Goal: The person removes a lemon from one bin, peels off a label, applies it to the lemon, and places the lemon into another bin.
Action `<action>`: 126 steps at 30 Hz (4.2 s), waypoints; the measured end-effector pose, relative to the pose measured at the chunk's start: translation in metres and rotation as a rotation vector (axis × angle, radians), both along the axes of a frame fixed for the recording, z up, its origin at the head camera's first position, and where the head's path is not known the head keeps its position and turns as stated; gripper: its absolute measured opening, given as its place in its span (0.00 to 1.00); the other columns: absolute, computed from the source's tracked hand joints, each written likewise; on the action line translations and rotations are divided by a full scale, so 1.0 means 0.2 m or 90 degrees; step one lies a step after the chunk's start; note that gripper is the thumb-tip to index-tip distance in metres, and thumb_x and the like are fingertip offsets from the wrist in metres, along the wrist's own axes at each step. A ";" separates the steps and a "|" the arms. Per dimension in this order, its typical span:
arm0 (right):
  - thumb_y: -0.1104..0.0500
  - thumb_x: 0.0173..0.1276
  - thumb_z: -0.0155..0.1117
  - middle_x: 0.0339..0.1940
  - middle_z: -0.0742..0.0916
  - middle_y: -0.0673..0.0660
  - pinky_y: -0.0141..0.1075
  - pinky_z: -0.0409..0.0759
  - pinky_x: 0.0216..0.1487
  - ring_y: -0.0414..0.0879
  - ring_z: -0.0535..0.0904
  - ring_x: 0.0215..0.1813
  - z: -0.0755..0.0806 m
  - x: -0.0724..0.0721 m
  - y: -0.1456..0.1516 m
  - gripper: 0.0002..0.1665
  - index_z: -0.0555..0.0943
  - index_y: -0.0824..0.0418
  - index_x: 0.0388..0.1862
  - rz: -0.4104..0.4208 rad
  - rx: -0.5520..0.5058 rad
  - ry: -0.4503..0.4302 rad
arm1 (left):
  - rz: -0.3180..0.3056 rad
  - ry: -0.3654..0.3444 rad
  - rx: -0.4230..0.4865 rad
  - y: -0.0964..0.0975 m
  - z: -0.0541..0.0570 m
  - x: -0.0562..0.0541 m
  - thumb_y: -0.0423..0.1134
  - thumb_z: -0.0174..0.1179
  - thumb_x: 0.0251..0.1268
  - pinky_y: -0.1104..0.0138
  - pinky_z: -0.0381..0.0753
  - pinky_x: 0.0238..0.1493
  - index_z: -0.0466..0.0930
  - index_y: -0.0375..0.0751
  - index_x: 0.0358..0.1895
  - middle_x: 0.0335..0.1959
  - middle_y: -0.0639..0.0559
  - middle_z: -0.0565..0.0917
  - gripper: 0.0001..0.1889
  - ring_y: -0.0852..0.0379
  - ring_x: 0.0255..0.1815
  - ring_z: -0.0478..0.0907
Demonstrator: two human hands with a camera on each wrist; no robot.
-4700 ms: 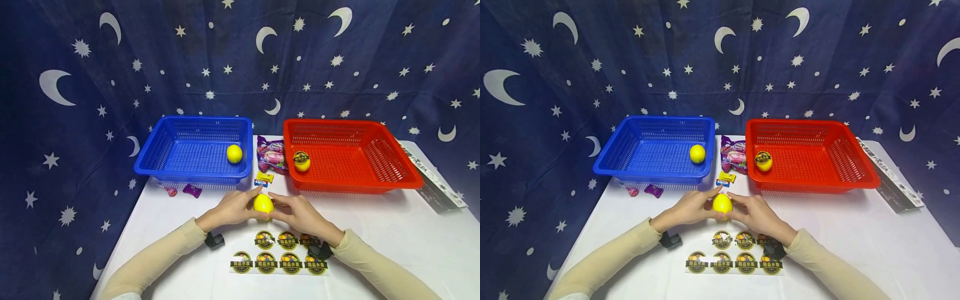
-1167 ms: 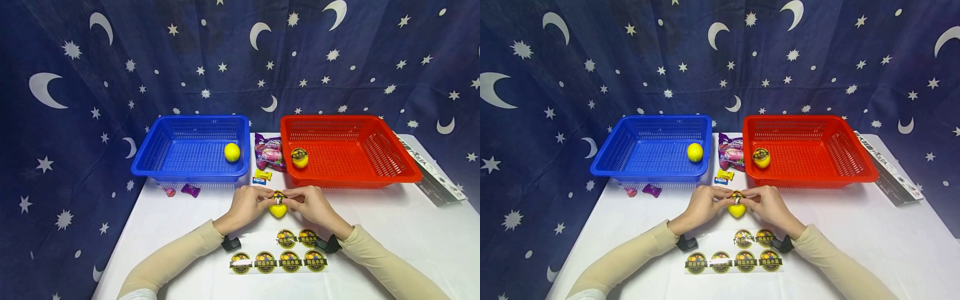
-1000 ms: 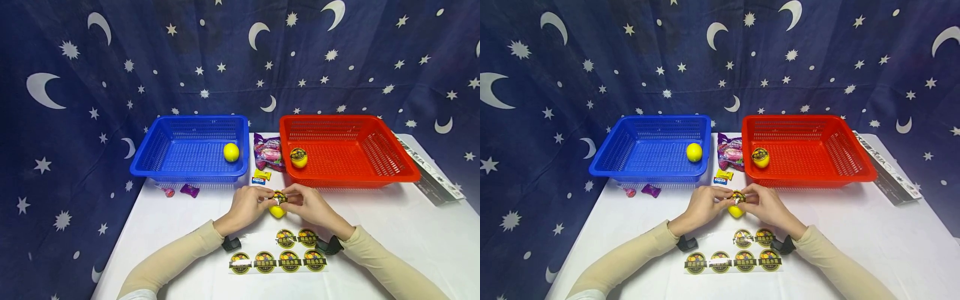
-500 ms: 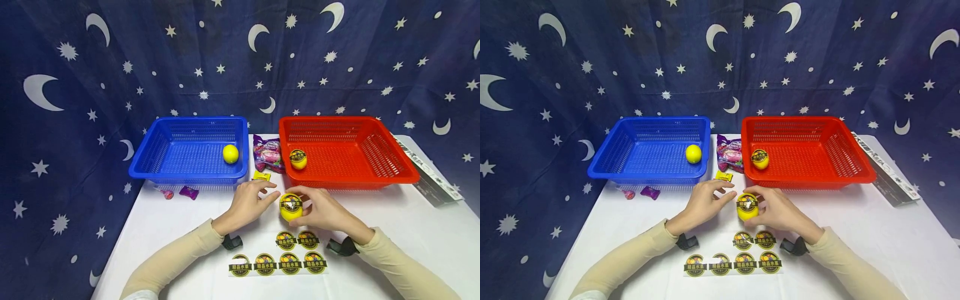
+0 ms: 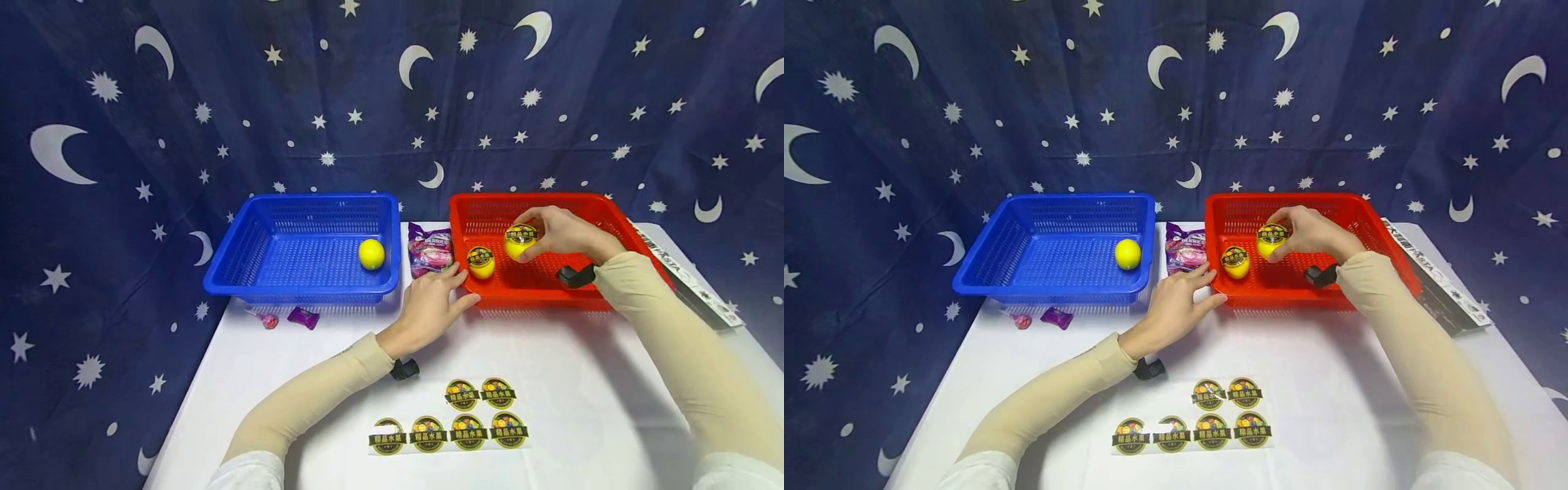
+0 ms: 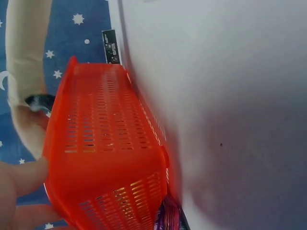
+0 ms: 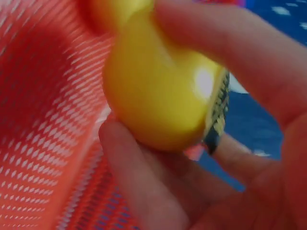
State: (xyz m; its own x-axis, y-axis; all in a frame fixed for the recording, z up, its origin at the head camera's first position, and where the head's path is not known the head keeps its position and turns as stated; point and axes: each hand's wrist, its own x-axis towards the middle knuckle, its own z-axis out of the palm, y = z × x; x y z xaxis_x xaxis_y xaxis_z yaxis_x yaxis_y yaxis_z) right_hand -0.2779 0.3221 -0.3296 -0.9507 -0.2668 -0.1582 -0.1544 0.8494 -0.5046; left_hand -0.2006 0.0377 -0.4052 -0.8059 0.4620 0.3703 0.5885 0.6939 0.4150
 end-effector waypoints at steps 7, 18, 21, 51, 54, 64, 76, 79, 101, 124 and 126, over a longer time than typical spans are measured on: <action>0.59 0.44 0.88 0.52 0.85 0.68 0.54 0.77 0.58 0.60 0.79 0.54 -0.15 -0.14 0.00 0.42 0.77 0.67 0.58 0.067 0.072 -0.096 | 0.005 0.013 0.001 0.00 -0.02 -0.01 0.61 0.65 0.66 0.63 0.86 0.46 0.84 0.48 0.63 0.66 0.52 0.82 0.28 0.49 0.56 0.87; 0.61 0.47 0.86 0.57 0.82 0.75 0.59 0.74 0.63 0.66 0.78 0.59 -0.20 -0.13 0.01 0.44 0.74 0.70 0.61 0.076 0.042 -0.119 | 0.004 0.016 0.002 -0.02 0.00 -0.02 0.59 0.67 0.65 0.65 0.86 0.40 0.85 0.48 0.61 0.66 0.53 0.83 0.27 0.49 0.48 0.89; 0.57 0.51 0.85 0.66 0.77 0.78 0.64 0.72 0.67 0.71 0.74 0.66 -0.16 -0.10 0.03 0.52 0.69 0.70 0.71 0.070 0.029 -0.125 | -0.007 0.013 0.001 -0.04 0.01 -0.04 0.60 0.68 0.64 0.64 0.86 0.42 0.85 0.50 0.62 0.65 0.55 0.84 0.27 0.51 0.52 0.88; 0.44 0.69 0.70 0.79 0.71 0.65 0.62 0.67 0.75 0.64 0.69 0.78 -0.26 0.37 -1.00 0.37 0.76 0.58 0.73 0.210 -0.030 0.207 | 0.056 -0.426 -0.377 -0.62 0.25 -0.75 0.53 0.73 0.60 0.46 0.72 0.72 0.68 0.52 0.76 0.77 0.42 0.71 0.41 0.42 0.73 0.71; 0.44 0.69 0.70 0.80 0.69 0.64 0.61 0.68 0.75 0.63 0.69 0.78 -0.26 0.37 -0.99 0.38 0.75 0.58 0.73 0.213 -0.031 0.202 | 0.045 -0.418 -0.361 -0.61 0.24 -0.76 0.52 0.73 0.61 0.51 0.80 0.63 0.70 0.51 0.75 0.73 0.42 0.74 0.39 0.43 0.64 0.77; 0.44 0.68 0.71 0.82 0.66 0.62 0.62 0.67 0.75 0.63 0.67 0.79 -0.27 0.37 -0.97 0.40 0.72 0.56 0.76 0.210 -0.033 0.177 | 0.055 -0.285 -0.370 -0.59 0.20 -0.79 0.57 0.78 0.49 0.53 0.82 0.59 0.84 0.48 0.62 0.62 0.46 0.85 0.35 0.47 0.56 0.82; 0.42 0.69 0.70 0.84 0.63 0.61 0.63 0.64 0.76 0.63 0.65 0.80 -0.28 0.38 -0.96 0.43 0.69 0.52 0.79 0.216 -0.027 0.147 | 0.059 -0.268 -0.371 -0.62 0.20 -0.76 0.59 0.80 0.44 0.51 0.79 0.65 0.86 0.48 0.59 0.58 0.48 0.87 0.36 0.46 0.60 0.82; 0.42 0.69 0.70 0.83 0.65 0.62 0.64 0.64 0.76 0.64 0.65 0.80 -0.28 0.39 -0.95 0.44 0.68 0.52 0.79 0.210 -0.032 0.133 | 0.051 -0.237 -0.336 -0.65 0.22 -0.73 0.61 0.79 0.44 0.51 0.81 0.61 0.87 0.49 0.58 0.56 0.49 0.89 0.35 0.47 0.57 0.84; 0.54 0.69 0.72 0.74 0.77 0.62 0.45 0.85 0.58 0.60 0.83 0.65 -0.42 0.61 -0.73 0.44 0.65 0.58 0.80 0.141 -0.364 0.060 | -0.183 -0.030 -0.110 -0.53 0.21 -0.04 0.64 0.77 0.45 0.73 0.61 0.20 0.87 0.55 0.59 0.14 0.60 0.73 0.35 0.68 0.15 0.63; 0.42 0.69 0.70 0.69 0.83 0.56 0.56 0.75 0.70 0.53 0.80 0.69 -0.58 0.64 -0.65 0.40 0.73 0.58 0.75 0.149 -0.098 0.110 | -0.149 -0.196 -0.102 -0.42 -0.14 0.07 0.59 0.74 0.56 0.73 0.53 0.17 0.75 0.45 0.71 0.13 0.62 0.56 0.41 0.66 0.13 0.51; 0.43 0.69 0.69 0.68 0.84 0.57 0.57 0.75 0.69 0.54 0.80 0.69 -0.57 0.65 -0.62 0.39 0.74 0.60 0.74 0.143 -0.090 0.108 | -0.148 -0.203 -0.110 -0.42 -0.14 0.08 0.60 0.73 0.58 0.73 0.54 0.17 0.74 0.45 0.72 0.13 0.62 0.57 0.41 0.65 0.13 0.52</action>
State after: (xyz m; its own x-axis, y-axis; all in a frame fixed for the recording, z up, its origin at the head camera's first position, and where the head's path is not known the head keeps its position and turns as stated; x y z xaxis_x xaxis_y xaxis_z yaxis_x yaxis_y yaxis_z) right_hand -0.1471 0.1981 -0.4431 -0.8754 -0.4806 0.0512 -0.4218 0.7080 -0.5664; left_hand -0.1849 -0.0460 -0.4330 -0.7350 0.6778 0.0200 0.5979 0.6338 0.4908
